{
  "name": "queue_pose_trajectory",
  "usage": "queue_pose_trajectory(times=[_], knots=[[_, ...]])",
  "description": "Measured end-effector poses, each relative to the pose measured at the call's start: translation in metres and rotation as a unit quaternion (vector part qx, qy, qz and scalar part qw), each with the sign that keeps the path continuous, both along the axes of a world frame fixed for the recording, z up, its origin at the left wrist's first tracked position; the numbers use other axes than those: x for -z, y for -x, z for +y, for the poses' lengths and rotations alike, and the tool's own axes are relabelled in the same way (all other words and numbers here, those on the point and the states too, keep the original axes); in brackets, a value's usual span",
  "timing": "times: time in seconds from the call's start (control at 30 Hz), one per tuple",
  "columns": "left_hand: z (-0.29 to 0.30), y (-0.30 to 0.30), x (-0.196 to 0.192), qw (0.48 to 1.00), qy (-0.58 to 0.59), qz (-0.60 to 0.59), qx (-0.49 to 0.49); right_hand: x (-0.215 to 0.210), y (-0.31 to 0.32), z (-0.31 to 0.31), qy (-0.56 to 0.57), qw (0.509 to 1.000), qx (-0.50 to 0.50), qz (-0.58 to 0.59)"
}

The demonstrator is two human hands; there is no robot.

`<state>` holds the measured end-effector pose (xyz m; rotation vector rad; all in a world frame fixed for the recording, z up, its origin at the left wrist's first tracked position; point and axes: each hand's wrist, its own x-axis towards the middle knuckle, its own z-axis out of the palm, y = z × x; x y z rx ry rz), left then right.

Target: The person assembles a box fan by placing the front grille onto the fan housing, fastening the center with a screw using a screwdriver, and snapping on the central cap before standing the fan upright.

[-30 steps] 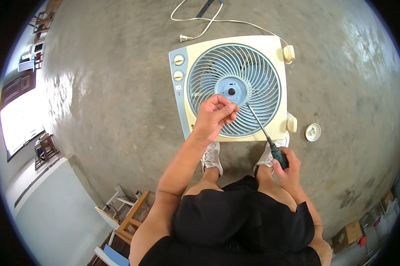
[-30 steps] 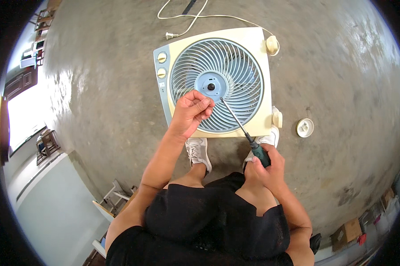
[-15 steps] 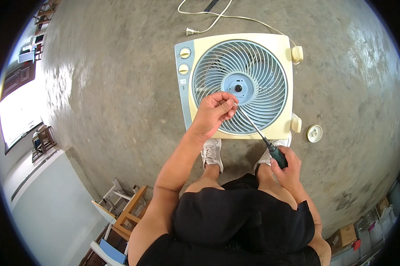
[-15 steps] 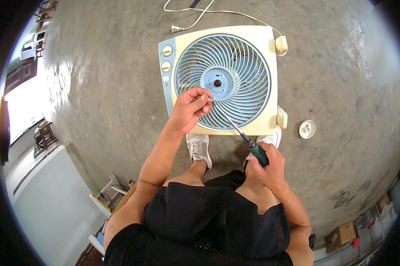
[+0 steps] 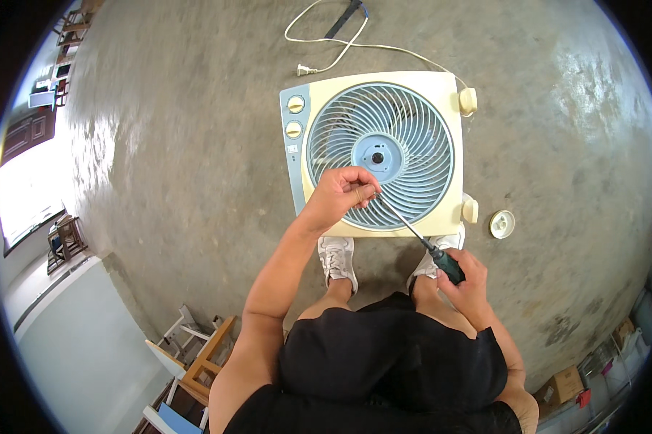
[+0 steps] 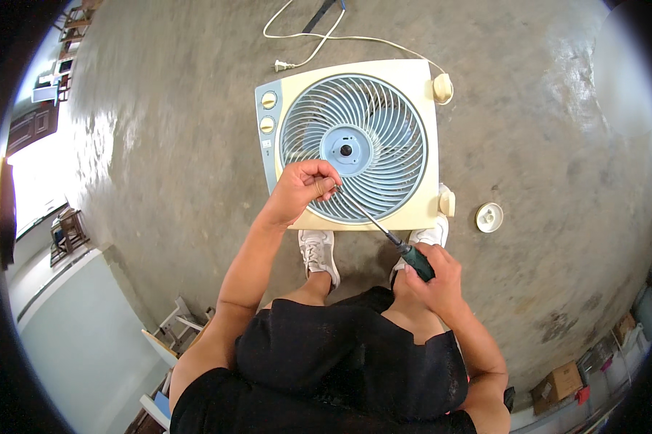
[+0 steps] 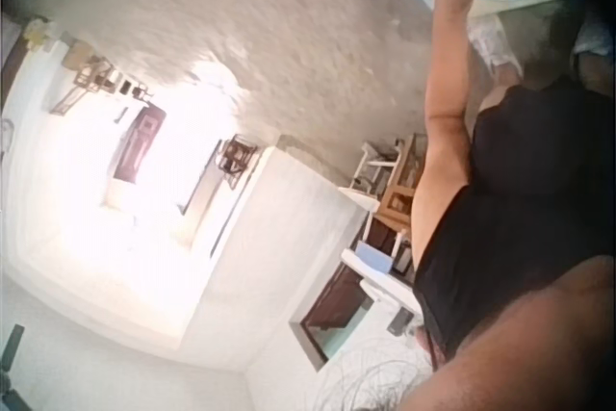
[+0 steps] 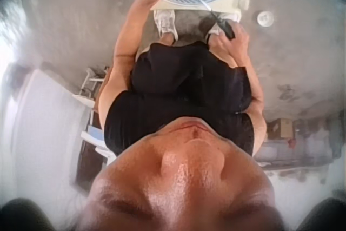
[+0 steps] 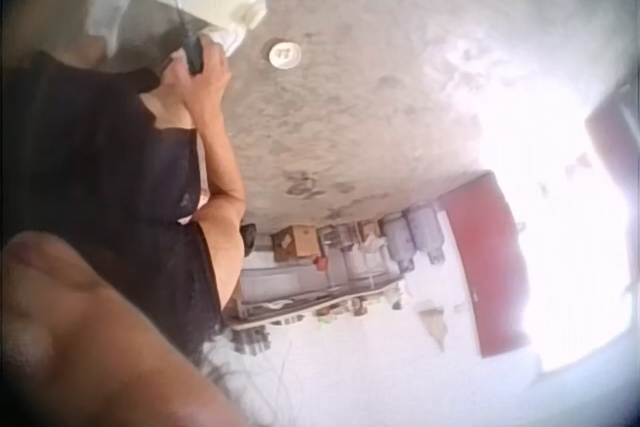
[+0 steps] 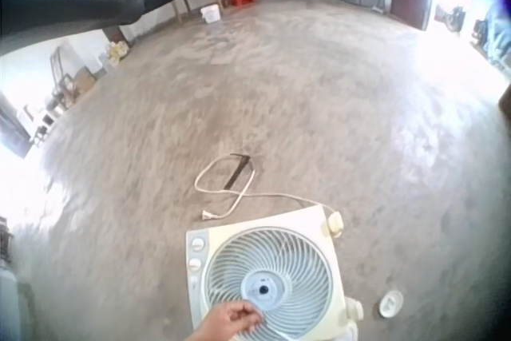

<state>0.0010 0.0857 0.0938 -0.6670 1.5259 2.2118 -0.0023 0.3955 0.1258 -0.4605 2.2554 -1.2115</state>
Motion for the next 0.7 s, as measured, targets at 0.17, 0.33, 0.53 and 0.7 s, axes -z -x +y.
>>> queue_pose_trajectory(times=[0.17,0.33,0.53,0.7], knots=[[-0.002,0.015,-0.012,0.997,0.033,0.001,0.069,-0.015,0.010,0.005,-0.003,0.996,0.011,-0.092],[-0.002,0.017,-0.008,0.985,0.100,0.007,0.143,-0.028,0.018,0.015,0.011,0.996,-0.015,-0.087],[0.001,0.004,0.000,0.999,-0.017,-0.010,0.031,-0.039,0.016,0.014,-0.014,0.999,-0.034,-0.027],[0.005,0.027,-0.018,0.984,-0.146,0.040,-0.088,-0.067,0.029,0.004,-0.009,1.000,-0.014,-0.007]])
